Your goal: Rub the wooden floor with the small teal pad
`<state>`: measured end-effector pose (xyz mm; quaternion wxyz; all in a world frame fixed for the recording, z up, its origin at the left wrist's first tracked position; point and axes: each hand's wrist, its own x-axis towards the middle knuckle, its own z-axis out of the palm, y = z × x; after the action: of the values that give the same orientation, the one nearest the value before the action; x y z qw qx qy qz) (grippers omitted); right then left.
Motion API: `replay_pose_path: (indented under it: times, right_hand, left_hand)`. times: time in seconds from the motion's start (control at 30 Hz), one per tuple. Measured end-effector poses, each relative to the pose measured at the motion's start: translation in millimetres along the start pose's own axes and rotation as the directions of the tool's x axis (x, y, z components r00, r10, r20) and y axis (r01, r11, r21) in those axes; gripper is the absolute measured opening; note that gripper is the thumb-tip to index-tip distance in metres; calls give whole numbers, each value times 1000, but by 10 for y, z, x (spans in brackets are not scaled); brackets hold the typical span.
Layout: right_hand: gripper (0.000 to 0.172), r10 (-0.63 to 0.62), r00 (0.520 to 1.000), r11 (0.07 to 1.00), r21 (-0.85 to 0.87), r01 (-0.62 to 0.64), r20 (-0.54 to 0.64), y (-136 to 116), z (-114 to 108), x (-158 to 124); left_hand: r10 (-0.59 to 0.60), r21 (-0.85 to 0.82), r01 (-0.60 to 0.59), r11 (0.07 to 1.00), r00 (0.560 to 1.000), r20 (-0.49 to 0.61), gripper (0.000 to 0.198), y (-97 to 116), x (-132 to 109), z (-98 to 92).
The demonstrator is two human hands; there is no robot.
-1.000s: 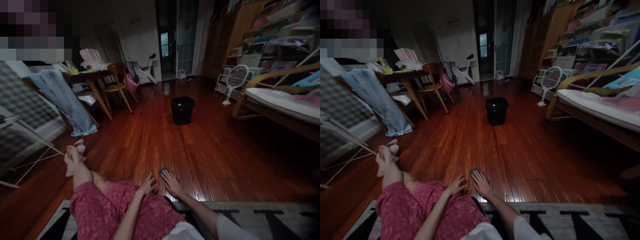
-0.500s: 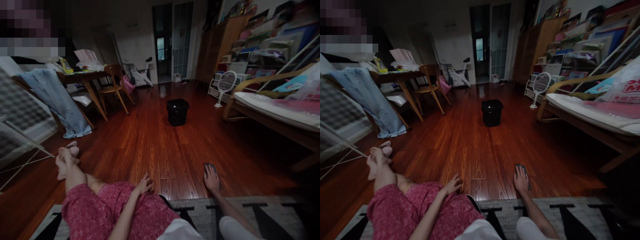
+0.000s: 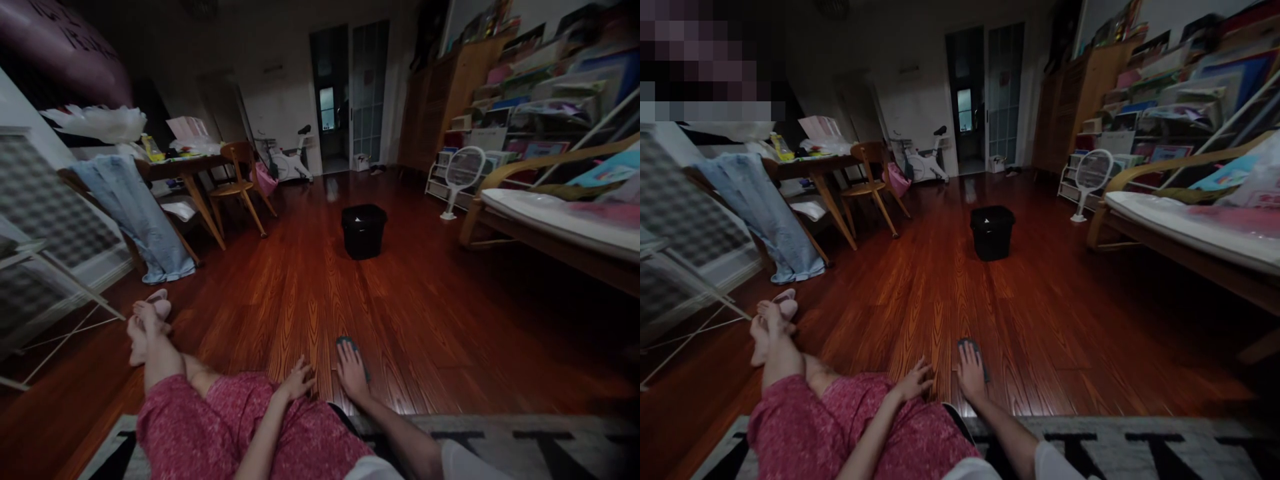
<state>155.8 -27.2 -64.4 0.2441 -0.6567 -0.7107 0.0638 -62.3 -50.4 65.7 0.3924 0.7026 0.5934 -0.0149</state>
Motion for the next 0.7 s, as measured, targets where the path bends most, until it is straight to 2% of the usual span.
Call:
replay_pose_path:
  times: [0.1,0.17,0.27,0.33,0.37,0.43,0.57,0.7]
  right_hand:
    - [66,-233,955,973,39,229,186,-351,146,-122]
    - [67,-310,917,951,71,302,250,-438,145,-163]
    - [64,-421,865,907,148,395,273,-329,-1,-144]
    - [62,-502,817,864,204,460,284,-136,-156,-95]
    - [61,-515,807,856,214,470,288,-18,-239,-67]
    - [59,-471,833,881,188,433,290,243,-399,-13]
    - [57,-291,924,957,88,277,248,836,-668,54]
    - [58,-76,987,996,-40,83,142,1412,-824,44]
  left_hand:
    - [2,13,-2,1000,1000,-2,80,14,-13,1]
    - [18,3,-18,1000,1000,-2,80,15,-19,5]
    - [33,-24,-33,999,999,-2,79,7,-22,10]
    - [22,-23,-22,1000,1000,-2,79,3,-23,7]
    - [12,-15,-12,1000,1000,0,79,3,-25,4]
    - [1,1,-1,1000,1000,7,79,5,-29,-5]
    - [-4,-7,4,1000,1000,16,82,7,-39,-16]
    - [-7,-13,7,1000,1000,16,83,-1,-37,-15]
